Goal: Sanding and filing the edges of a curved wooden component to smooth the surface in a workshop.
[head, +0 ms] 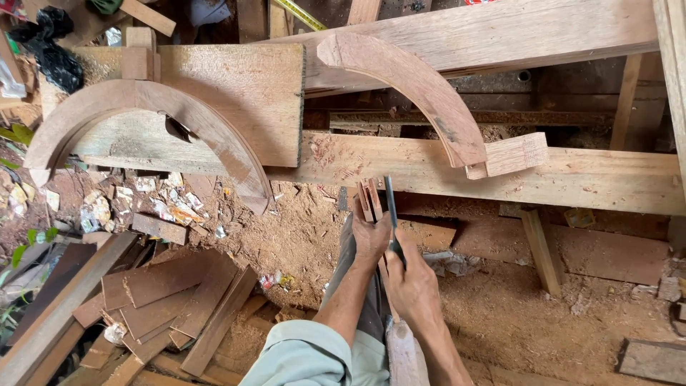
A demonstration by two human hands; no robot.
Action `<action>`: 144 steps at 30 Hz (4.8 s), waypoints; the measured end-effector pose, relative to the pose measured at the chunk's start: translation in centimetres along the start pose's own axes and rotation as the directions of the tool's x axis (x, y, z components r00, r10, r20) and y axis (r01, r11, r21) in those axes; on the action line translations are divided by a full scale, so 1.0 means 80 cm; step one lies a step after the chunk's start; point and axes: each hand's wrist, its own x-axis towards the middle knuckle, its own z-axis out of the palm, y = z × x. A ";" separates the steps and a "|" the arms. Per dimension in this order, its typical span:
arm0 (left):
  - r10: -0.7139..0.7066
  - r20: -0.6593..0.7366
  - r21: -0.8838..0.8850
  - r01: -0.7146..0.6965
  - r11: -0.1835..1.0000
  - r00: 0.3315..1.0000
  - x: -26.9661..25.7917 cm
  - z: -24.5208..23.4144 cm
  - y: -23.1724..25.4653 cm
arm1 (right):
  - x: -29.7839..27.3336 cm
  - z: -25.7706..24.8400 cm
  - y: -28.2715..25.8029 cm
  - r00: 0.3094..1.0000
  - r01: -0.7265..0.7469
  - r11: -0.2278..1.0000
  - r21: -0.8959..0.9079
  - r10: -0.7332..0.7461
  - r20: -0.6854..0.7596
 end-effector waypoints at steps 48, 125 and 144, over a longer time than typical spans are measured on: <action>-0.407 0.209 0.813 0.074 0.577 0.889 0.034 -0.045 0.275 | -0.080 -0.031 0.075 0.981 -0.196 0.709 0.677 0.150 0.126; -0.072 -0.035 0.586 0.079 0.806 0.997 0.023 -0.022 0.199 | -0.040 -0.017 0.027 0.895 -0.426 0.474 0.771 0.349 0.280; 0.111 -0.007 0.608 -0.084 0.789 0.994 0.027 -0.019 0.191 | -0.013 -0.030 0.017 0.905 -0.417 0.523 0.743 0.317 0.285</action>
